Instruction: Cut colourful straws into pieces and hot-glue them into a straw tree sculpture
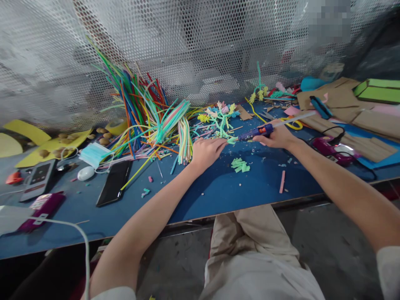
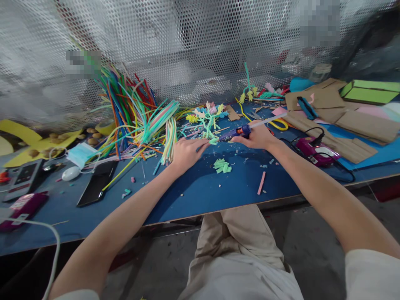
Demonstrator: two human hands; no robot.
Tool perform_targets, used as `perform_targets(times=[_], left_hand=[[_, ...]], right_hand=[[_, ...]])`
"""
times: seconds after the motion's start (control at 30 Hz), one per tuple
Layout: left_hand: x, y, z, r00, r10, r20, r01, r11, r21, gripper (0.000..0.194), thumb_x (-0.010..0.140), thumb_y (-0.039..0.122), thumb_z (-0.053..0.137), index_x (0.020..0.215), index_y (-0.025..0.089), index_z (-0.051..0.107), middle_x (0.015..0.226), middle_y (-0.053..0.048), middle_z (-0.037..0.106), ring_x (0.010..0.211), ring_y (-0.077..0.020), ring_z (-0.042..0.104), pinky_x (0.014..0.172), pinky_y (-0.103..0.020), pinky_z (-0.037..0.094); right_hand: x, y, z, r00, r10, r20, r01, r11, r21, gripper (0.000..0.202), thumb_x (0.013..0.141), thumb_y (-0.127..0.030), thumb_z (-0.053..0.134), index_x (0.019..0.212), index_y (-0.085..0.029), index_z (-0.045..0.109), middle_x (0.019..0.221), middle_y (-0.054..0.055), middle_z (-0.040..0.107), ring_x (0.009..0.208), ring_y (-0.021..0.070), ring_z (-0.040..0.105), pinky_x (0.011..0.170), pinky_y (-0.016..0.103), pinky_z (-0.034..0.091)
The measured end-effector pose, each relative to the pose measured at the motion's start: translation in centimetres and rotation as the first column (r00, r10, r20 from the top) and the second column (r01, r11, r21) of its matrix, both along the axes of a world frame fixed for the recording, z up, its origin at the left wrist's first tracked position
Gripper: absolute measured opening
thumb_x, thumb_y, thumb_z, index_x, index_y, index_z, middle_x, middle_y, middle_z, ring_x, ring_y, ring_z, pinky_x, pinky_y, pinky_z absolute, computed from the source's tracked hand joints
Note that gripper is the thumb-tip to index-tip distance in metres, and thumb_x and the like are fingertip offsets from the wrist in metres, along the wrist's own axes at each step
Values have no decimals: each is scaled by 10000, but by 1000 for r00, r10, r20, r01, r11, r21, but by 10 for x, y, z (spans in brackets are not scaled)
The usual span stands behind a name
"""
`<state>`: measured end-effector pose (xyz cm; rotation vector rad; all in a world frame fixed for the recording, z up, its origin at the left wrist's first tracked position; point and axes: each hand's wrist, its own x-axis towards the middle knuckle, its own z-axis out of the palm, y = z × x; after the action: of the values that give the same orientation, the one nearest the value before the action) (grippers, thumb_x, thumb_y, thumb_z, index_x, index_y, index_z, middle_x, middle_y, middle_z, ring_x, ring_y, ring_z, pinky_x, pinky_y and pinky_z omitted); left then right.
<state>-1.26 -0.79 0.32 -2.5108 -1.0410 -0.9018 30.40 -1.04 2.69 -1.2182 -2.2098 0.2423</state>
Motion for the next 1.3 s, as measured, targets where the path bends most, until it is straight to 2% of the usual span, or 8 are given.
perform_targets(times=[0.27,0.33,0.47,0.63,0.73,0.8,0.9,1.3], left_hand=[[-7,8,2,982,105,156,-99,994,-40,259,1051,402,610,1107,280,830,1038,-39,840,873,-208,799,718,-300,532],[-10,10,4,974,128,188,-121,992,-46,248,1049,388,616,1110,278,829,1014,-41,841,851,-203,795,692,-292,520],[-11,12,2,966,156,206,-145,987,-64,248,1052,400,616,1110,278,824,1001,-38,842,847,-204,794,709,-303,516],[-8,13,-6,970,120,212,-112,993,-48,232,1055,397,615,1114,297,815,1094,-28,834,951,-221,801,799,-338,544],[-8,14,-6,969,118,215,-111,993,-46,220,1049,385,626,1109,290,815,1073,-29,836,935,-220,803,787,-344,548],[-9,14,-5,969,126,212,-119,992,-46,220,1046,383,632,1111,284,818,1034,-34,840,895,-215,803,775,-344,546],[-9,14,-4,970,133,205,-126,991,-46,223,1046,390,634,1104,286,822,999,-30,842,820,-206,794,778,-350,540],[-7,14,-6,972,120,204,-105,991,-81,218,1032,408,657,1093,283,826,1045,-35,838,959,-227,802,832,-358,559]], right_hand=[[4,5,-3,991,-101,89,99,995,22,713,880,-845,535,496,-245,495,443,17,427,465,175,412,539,357,261],[8,9,-3,981,-161,108,156,986,57,665,895,-816,553,552,-248,512,503,33,491,502,196,447,542,360,273],[18,18,-8,965,-191,181,166,975,145,407,949,-617,578,993,-227,684,988,149,711,914,344,640,743,420,452],[23,20,-17,882,-283,377,276,958,74,714,816,-384,629,1480,-152,500,1424,249,522,1300,505,479,1036,656,401],[8,12,-12,962,-137,238,128,990,52,597,881,-399,609,1447,-223,542,1437,188,539,1344,435,470,1103,617,387],[-9,4,-7,987,107,120,-109,994,13,387,961,-453,582,1287,-257,652,1302,135,656,1252,349,558,1101,528,422],[-36,-9,-4,905,419,70,-406,902,-148,284,1006,-508,589,1051,-274,743,1104,79,756,1085,284,644,1045,457,458],[-59,-13,-19,849,525,-58,-524,824,-213,323,1007,-503,640,980,-215,784,1021,80,769,961,221,687,905,349,487]])
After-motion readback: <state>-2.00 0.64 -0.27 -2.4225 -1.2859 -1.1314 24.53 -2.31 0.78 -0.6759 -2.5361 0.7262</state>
